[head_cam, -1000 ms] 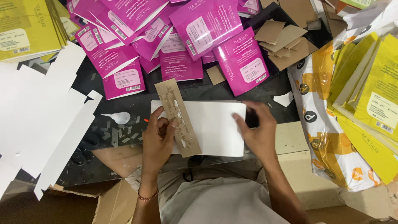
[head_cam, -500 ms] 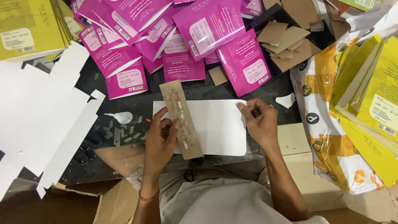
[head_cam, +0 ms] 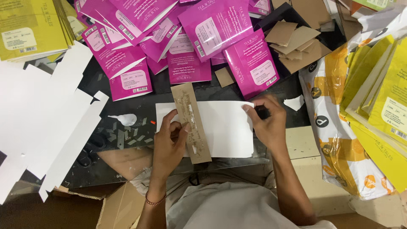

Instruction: The person repeatedly applies glue from a white bottle to the edge of a pink pouch and presses it onto a white paper sheet. They handle multiple pouches one at a time, smoothing each after attachment and moving the finished pieces aside.

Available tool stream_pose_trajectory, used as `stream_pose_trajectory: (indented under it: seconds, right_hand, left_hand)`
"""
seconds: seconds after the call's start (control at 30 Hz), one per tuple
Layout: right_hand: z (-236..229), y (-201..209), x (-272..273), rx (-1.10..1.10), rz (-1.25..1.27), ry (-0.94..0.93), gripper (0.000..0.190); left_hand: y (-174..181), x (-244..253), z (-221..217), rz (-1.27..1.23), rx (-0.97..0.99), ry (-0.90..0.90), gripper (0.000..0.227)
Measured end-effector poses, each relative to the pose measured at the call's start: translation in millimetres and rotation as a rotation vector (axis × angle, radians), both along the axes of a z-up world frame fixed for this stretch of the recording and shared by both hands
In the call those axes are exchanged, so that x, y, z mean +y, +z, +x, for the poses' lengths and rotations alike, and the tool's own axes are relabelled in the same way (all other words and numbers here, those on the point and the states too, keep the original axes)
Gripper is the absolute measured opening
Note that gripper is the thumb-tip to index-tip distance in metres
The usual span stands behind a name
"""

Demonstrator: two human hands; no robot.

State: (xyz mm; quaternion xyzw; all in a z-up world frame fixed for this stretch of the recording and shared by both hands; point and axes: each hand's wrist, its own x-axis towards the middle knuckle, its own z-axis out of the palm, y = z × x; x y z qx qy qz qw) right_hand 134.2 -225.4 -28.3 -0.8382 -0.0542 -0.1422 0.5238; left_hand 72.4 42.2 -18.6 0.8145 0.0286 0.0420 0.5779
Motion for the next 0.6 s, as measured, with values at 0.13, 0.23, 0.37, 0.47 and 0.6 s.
stream_pose_trajectory:
  seconds: [0.13, 0.23, 0.37, 0.47, 0.6]
  right_hand:
    - [1, -3, -1, -0.03, -0.009, 0.016, 0.014]
    - [1, 1, -1, -0.033, -0.051, 0.029, 0.025]
    - [0, 16, 7, -0.085, -0.096, 0.016, 0.021]
    - [-3, 20, 9, -0.125, -0.107, -0.007, 0.01]
    - [-4, 12, 6, -0.041, -0.039, -0.059, 0.019]
  left_hand:
    - [5, 0, 0, -0.035, -0.003, -0.019, 0.046]
    - [4, -3, 3, -0.059, 0.01, -0.033, 0.047]
    - [3, -5, 2, -0.041, 0.026, -0.048, 0.047]
    - [2, -4, 0, -0.027, 0.025, -0.043, 0.047]
    - [6, -4, 1, -0.056, 0.035, -0.044, 0.047]
